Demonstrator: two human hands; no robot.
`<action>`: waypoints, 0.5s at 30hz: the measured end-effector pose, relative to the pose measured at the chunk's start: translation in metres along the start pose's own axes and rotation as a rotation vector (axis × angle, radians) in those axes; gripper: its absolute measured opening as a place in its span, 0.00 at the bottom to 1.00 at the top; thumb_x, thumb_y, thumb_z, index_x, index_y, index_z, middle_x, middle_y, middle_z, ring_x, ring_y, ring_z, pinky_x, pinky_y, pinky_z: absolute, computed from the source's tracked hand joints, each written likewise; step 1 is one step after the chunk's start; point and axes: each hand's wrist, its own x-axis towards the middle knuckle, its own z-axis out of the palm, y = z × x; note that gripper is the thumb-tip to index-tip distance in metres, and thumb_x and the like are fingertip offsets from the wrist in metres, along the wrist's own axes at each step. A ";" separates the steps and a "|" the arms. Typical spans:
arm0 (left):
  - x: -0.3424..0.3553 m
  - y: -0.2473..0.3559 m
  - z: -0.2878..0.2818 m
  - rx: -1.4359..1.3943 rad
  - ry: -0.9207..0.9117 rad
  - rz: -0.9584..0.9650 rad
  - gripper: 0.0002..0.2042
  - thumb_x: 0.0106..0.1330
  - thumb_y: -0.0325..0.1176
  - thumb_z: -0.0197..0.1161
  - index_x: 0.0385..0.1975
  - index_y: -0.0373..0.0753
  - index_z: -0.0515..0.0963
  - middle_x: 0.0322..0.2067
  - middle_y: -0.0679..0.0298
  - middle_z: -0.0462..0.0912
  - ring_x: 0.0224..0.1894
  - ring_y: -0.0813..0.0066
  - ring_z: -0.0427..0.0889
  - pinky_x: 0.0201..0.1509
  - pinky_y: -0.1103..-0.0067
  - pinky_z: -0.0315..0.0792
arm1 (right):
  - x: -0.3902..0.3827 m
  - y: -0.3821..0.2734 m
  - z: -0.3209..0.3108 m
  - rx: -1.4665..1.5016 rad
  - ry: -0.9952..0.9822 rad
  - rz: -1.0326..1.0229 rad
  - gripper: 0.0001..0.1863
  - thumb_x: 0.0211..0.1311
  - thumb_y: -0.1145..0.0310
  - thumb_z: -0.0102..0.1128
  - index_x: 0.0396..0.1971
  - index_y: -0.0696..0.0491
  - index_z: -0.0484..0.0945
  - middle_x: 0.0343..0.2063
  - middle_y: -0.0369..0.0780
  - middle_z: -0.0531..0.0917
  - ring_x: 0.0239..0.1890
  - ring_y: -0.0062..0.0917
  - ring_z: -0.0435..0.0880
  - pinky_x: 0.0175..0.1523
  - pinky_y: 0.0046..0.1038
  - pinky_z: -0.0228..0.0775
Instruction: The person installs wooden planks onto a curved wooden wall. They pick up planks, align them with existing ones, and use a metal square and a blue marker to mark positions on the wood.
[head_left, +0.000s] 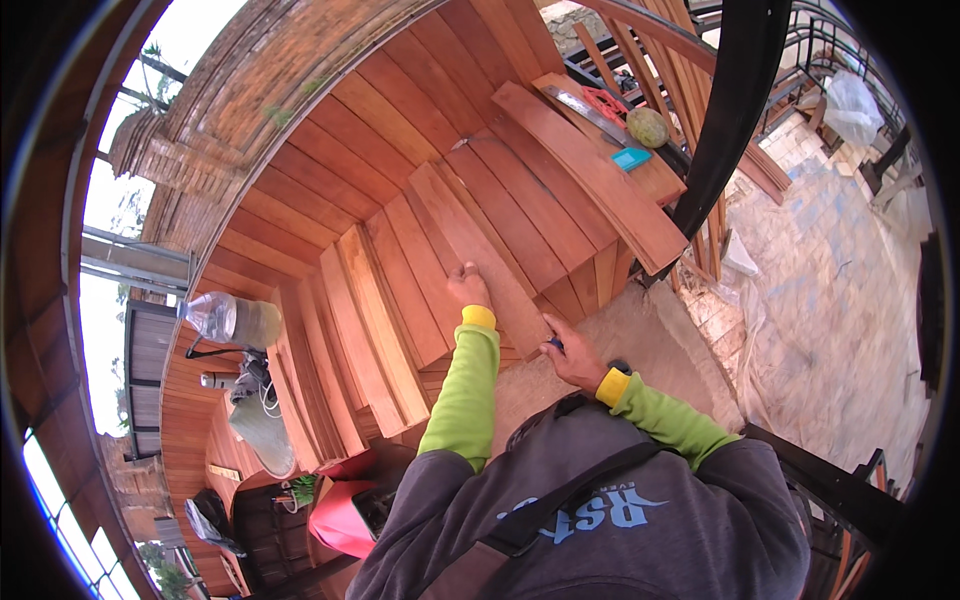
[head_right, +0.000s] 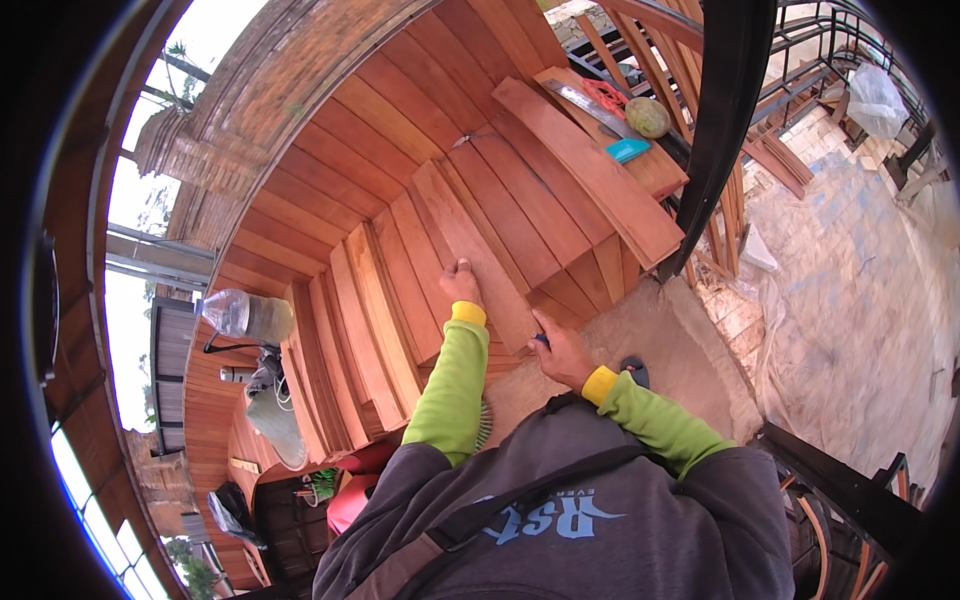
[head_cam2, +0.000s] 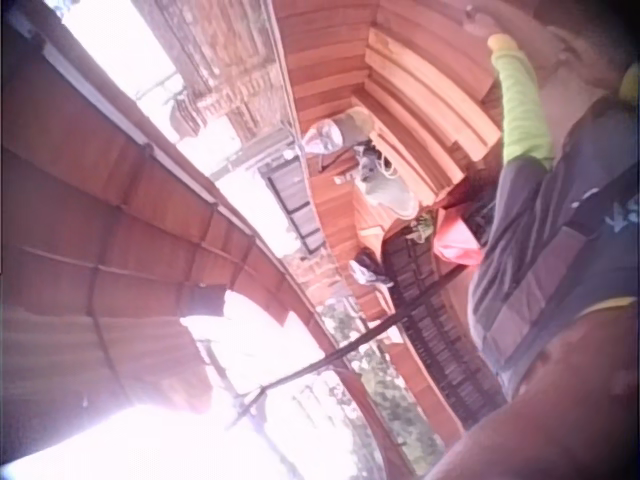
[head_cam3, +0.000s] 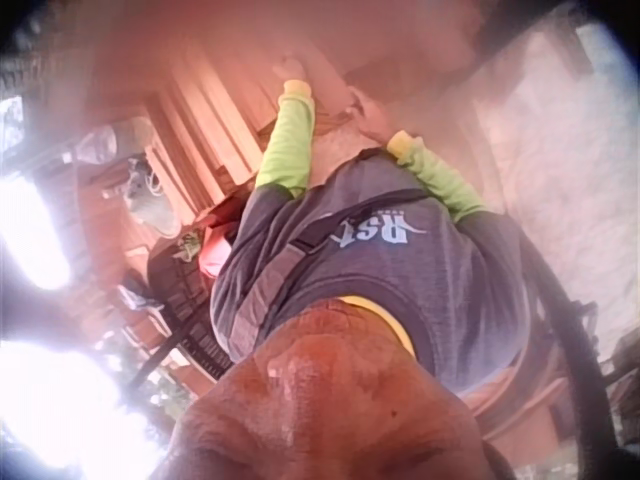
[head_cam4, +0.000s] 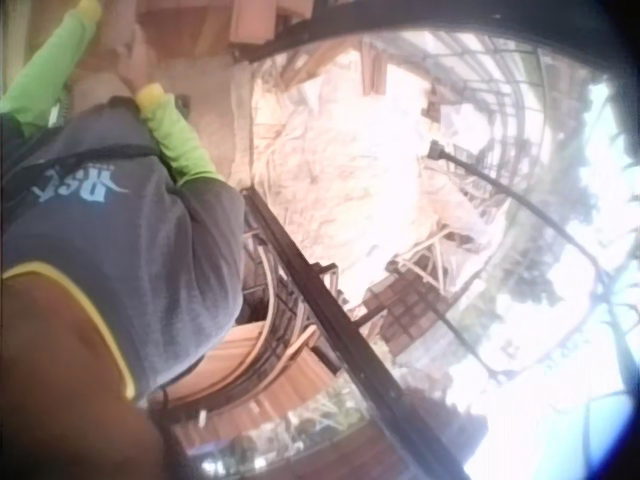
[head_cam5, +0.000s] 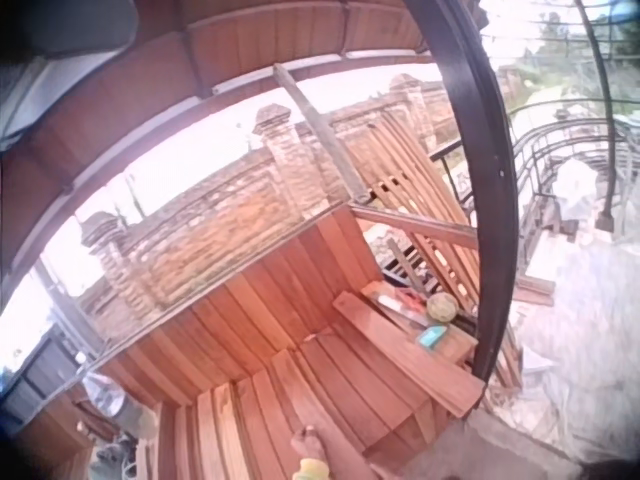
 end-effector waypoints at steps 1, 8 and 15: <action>0.001 -0.001 0.000 0.026 0.000 0.001 0.12 0.62 0.30 0.59 0.38 0.26 0.76 0.30 0.62 0.78 0.32 0.76 0.73 0.38 0.78 0.69 | 0.001 -0.001 0.001 -0.018 0.014 -0.025 0.29 0.56 0.71 0.58 0.57 0.61 0.63 0.36 0.54 0.79 0.37 0.48 0.79 0.43 0.38 0.71; 0.004 -0.001 -0.002 0.092 -0.019 0.010 0.16 0.63 0.33 0.58 0.42 0.24 0.75 0.34 0.52 0.81 0.37 0.67 0.78 0.43 0.73 0.72 | 0.001 0.004 0.003 0.012 0.012 0.018 0.26 0.56 0.71 0.58 0.56 0.61 0.66 0.37 0.54 0.79 0.38 0.47 0.79 0.44 0.37 0.71; 0.008 -0.011 -0.028 0.275 -0.155 0.100 0.22 0.63 0.37 0.61 0.50 0.25 0.72 0.36 0.54 0.80 0.35 0.69 0.77 0.41 0.75 0.72 | 0.000 0.009 0.002 -0.052 0.064 -0.053 0.27 0.54 0.63 0.64 0.53 0.59 0.69 0.39 0.51 0.80 0.38 0.43 0.80 0.42 0.36 0.72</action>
